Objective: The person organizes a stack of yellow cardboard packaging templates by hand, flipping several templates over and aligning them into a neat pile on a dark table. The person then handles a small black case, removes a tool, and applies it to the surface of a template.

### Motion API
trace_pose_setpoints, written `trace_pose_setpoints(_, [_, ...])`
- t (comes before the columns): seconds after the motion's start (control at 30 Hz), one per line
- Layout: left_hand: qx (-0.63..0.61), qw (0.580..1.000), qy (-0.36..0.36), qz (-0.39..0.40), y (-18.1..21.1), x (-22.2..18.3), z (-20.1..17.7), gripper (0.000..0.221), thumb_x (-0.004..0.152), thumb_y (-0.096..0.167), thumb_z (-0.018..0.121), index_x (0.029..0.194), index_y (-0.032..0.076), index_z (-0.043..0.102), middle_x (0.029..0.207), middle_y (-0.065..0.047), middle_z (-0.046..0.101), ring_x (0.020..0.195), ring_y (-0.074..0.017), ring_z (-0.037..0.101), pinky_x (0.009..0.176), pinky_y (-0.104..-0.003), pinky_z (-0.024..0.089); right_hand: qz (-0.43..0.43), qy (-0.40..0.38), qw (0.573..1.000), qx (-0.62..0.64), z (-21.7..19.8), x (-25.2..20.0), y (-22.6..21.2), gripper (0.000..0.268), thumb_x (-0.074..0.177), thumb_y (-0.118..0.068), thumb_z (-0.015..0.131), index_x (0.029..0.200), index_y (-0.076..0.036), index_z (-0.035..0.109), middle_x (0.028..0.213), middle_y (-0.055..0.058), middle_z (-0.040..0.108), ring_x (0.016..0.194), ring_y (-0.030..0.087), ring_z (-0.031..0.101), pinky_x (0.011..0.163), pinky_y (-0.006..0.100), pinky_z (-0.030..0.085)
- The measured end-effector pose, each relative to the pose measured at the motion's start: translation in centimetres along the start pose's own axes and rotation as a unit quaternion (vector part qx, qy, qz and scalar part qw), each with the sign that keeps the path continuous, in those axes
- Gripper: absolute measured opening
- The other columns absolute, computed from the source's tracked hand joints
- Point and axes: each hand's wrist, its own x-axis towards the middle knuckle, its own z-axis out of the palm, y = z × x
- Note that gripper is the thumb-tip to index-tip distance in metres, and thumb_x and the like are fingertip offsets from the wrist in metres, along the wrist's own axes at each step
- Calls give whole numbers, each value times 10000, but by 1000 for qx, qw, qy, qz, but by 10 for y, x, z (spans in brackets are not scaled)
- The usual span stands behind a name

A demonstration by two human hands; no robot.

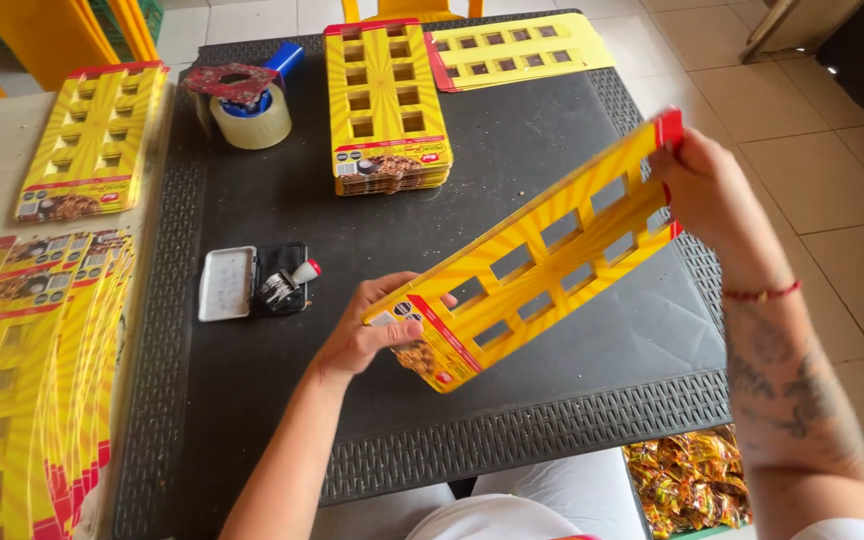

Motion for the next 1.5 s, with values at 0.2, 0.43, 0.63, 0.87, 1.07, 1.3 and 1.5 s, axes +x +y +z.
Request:
trace_pose_setpoints(0.2, [-303, 949, 43, 72, -6, -19, 47, 470, 918, 309, 734, 1260, 115, 475, 1075, -155, 640, 1155, -330, 594, 1057, -477, 453, 46, -174, 981, -75, 27, 55, -32, 251, 1085, -193, 466, 869, -71, 497, 742, 55, 500, 625, 191, 413, 546, 359, 340])
trace_pose_setpoints(0.43, [-279, 932, 143, 184, 0, -27, 58, 351, 969, 338, 592, 1199, 130, 429, 911, -125, 602, 880, -224, 570, 1008, -434, 412, -270, 131, 953, 35, 52, -35, -64, 542, 877, -9, 860, 1217, -37, 439, 1239, 152, 506, 1010, 301, 582, 847, 409, 467])
trace_pose_setpoints(0.63, [-162, 947, 93, 262, 28, -23, 81, 395, 1028, 368, 595, 1183, 134, 319, 974, -128, 592, 948, -236, 554, 1018, -447, 394, -288, 56, 956, 23, 95, -164, -85, 385, 822, -154, 854, 1141, -103, 647, 1090, 4, 724, 967, 145, 706, 839, 283, 552])
trace_pose_setpoints(0.87, [-121, 944, 110, 287, 22, -10, 99, 501, 1024, 511, 617, 1122, 159, 274, 1046, -104, 589, 1016, -229, 566, 1052, -468, 444, -334, 166, 928, 7, 117, -133, -63, 282, 931, -54, 808, 1088, -66, 574, 1065, 56, 753, 877, 209, 730, 787, 337, 587])
trace_pose_setpoints(1.07, [49, 927, 188, 319, 10, 9, 43, 890, 823, 643, 751, 1280, 175, 148, 1286, -162, 495, 1234, -220, 483, 1130, -425, 400, -518, 193, 832, -46, 129, -19, -92, 158, 971, 40, 752, 900, -38, 634, 703, 86, 578, 625, 341, 622, 591, 409, 538])
trace_pose_setpoints(1.3, [192, 859, 343, 328, 30, -89, -5, 799, 886, 509, 758, 1398, 80, 319, 1476, -215, 416, 1449, -343, 416, 1202, -579, 389, -505, 37, 841, -192, 209, 155, -112, 182, 964, 33, 552, 854, -69, 450, 593, 60, 497, 447, 262, 431, 446, 424, 345])
trace_pose_setpoints(1.5, [232, 815, 464, 260, -16, -236, -84, 547, 802, 107, 674, 1299, -12, 481, 1343, -261, 560, 1347, -355, 551, 1143, -485, 483, -456, -44, 845, -275, 261, 187, -111, 88, 891, 4, 591, 877, -57, 530, 765, 125, 625, 624, 351, 631, 521, 481, 544])
